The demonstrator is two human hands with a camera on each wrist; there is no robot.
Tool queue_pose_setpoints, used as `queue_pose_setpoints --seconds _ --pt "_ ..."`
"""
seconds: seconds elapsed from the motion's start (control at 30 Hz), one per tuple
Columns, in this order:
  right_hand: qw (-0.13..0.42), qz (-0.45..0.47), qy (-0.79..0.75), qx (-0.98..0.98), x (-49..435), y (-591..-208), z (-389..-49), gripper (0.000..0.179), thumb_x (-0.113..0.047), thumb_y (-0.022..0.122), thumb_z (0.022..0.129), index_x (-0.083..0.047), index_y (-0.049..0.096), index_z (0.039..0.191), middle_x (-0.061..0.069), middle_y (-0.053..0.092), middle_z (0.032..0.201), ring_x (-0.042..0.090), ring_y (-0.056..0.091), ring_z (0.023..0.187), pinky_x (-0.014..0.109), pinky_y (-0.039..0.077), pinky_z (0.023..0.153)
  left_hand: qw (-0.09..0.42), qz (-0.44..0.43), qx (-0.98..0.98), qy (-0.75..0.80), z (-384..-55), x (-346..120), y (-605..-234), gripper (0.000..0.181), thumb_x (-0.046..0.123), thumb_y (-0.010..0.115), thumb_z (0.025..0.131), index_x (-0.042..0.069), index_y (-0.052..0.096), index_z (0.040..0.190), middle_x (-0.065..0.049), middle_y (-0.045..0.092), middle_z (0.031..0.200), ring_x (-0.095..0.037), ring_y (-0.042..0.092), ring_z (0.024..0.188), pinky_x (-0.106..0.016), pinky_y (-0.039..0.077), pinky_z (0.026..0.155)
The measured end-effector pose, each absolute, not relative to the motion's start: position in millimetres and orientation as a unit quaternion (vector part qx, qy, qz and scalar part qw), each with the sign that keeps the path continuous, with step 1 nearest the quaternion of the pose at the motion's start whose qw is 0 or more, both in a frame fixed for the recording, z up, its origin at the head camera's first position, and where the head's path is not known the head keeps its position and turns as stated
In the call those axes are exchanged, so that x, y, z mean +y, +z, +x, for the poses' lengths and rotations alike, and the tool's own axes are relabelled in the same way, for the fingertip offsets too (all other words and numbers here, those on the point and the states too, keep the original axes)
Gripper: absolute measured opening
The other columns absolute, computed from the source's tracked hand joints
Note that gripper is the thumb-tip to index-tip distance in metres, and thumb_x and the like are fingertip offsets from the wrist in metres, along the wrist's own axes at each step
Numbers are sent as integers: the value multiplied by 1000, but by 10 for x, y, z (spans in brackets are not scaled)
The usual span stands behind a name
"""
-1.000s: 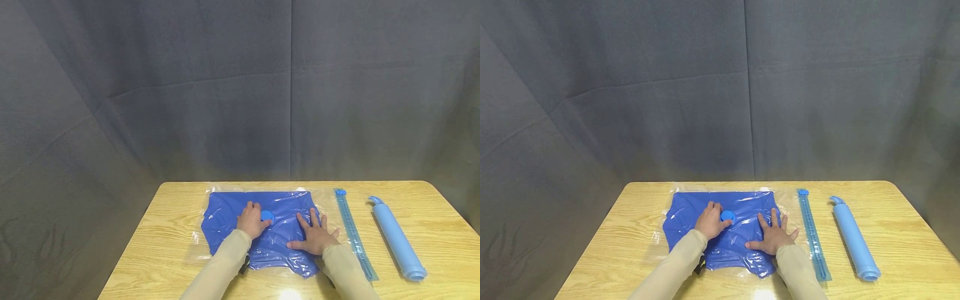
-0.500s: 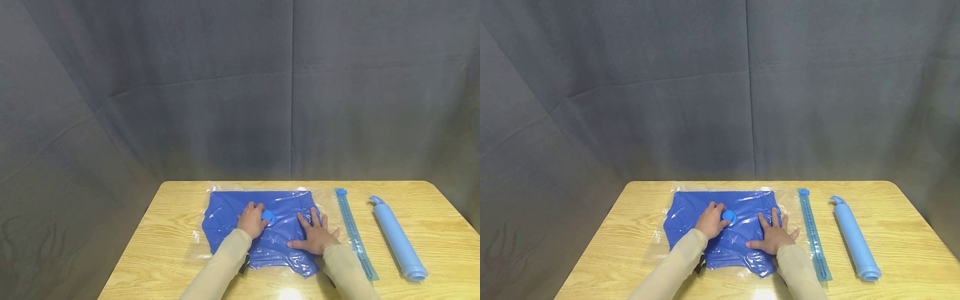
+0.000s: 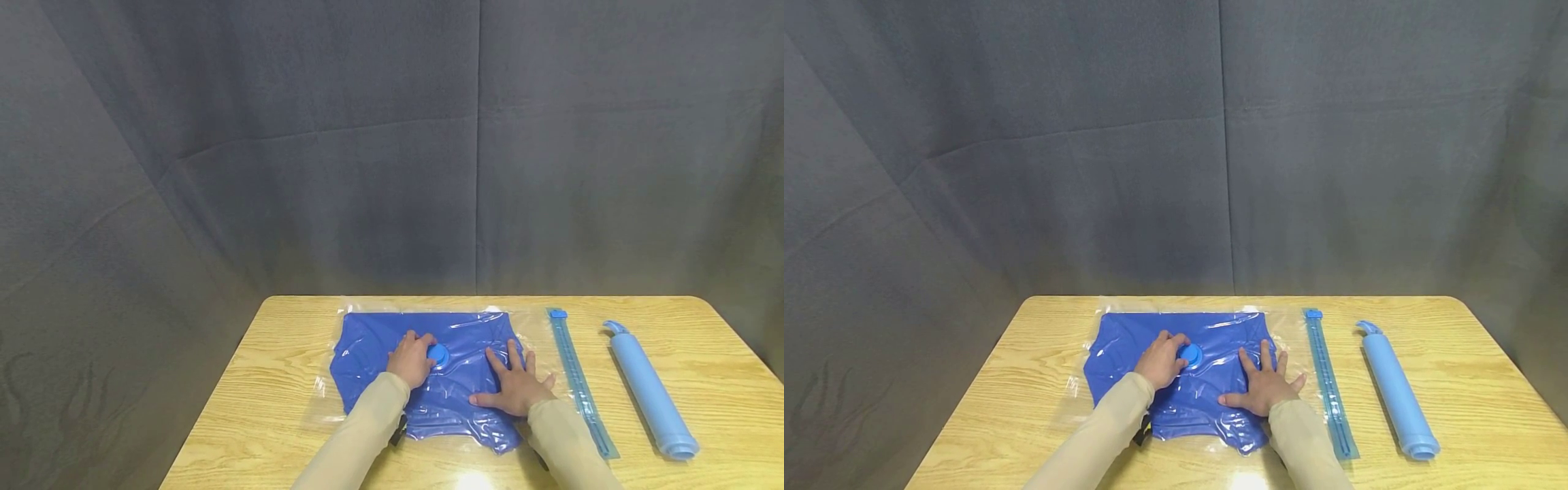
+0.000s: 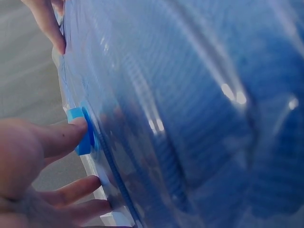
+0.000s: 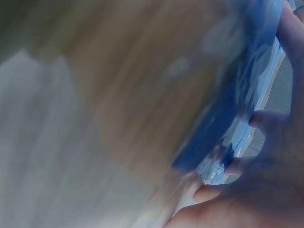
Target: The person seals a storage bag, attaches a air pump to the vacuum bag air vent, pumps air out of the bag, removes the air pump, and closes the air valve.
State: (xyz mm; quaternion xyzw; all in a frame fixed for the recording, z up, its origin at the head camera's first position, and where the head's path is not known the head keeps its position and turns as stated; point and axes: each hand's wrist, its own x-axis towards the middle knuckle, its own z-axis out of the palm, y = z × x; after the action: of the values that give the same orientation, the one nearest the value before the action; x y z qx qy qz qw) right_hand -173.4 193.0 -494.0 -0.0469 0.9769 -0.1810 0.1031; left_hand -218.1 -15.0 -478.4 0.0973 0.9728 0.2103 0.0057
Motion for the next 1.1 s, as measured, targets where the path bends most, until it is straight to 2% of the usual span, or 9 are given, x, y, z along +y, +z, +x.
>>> queue_pose_setpoints --seconds 0.2,0.33,0.53,0.73,1.1 --pt "101 -48 -180 977 1935 -4941 -1728 113 -78 64 67 -12 28 152 33 2 156 65 4 136 88 8 92 3 109 971 213 -2171 -173 -4772 35 16 71 86 14 63 120 -14 57 115 -32 59 110 -69 43 92" --pt "99 -48 -179 978 1940 -4949 -1730 114 -78 64 67 -12 28 152 33 3 156 65 4 136 88 9 92 -9 118 972 204 -2166 -191 -4765 41 20 75 83 10 61 120 -15 58 112 -34 61 107 -66 47 89" --pt "99 -47 -176 978 1936 -4957 -1734 114 -79 63 67 -12 28 152 33 3 156 65 4 136 87 9 93 -33 101 975 193 -2184 -171 -4811 48 37 79 78 3 59 105 -13 57 102 -33 62 100 -62 50 86" --pt "98 -48 -181 977 1931 -4961 -1728 113 -78 64 67 -12 28 151 33 3 156 65 4 136 88 9 92 -42 92 977 189 -2183 -154 -4839 48 39 80 77 2 58 98 -14 57 101 -33 62 99 -63 50 85" --pt "99 -46 -179 978 1931 -4965 -1739 113 -78 64 67 -12 28 152 33 3 157 65 4 136 88 8 92 -37 94 977 187 -2173 -157 -4827 43 34 76 82 3 59 105 -16 58 108 -34 61 106 -65 47 89"
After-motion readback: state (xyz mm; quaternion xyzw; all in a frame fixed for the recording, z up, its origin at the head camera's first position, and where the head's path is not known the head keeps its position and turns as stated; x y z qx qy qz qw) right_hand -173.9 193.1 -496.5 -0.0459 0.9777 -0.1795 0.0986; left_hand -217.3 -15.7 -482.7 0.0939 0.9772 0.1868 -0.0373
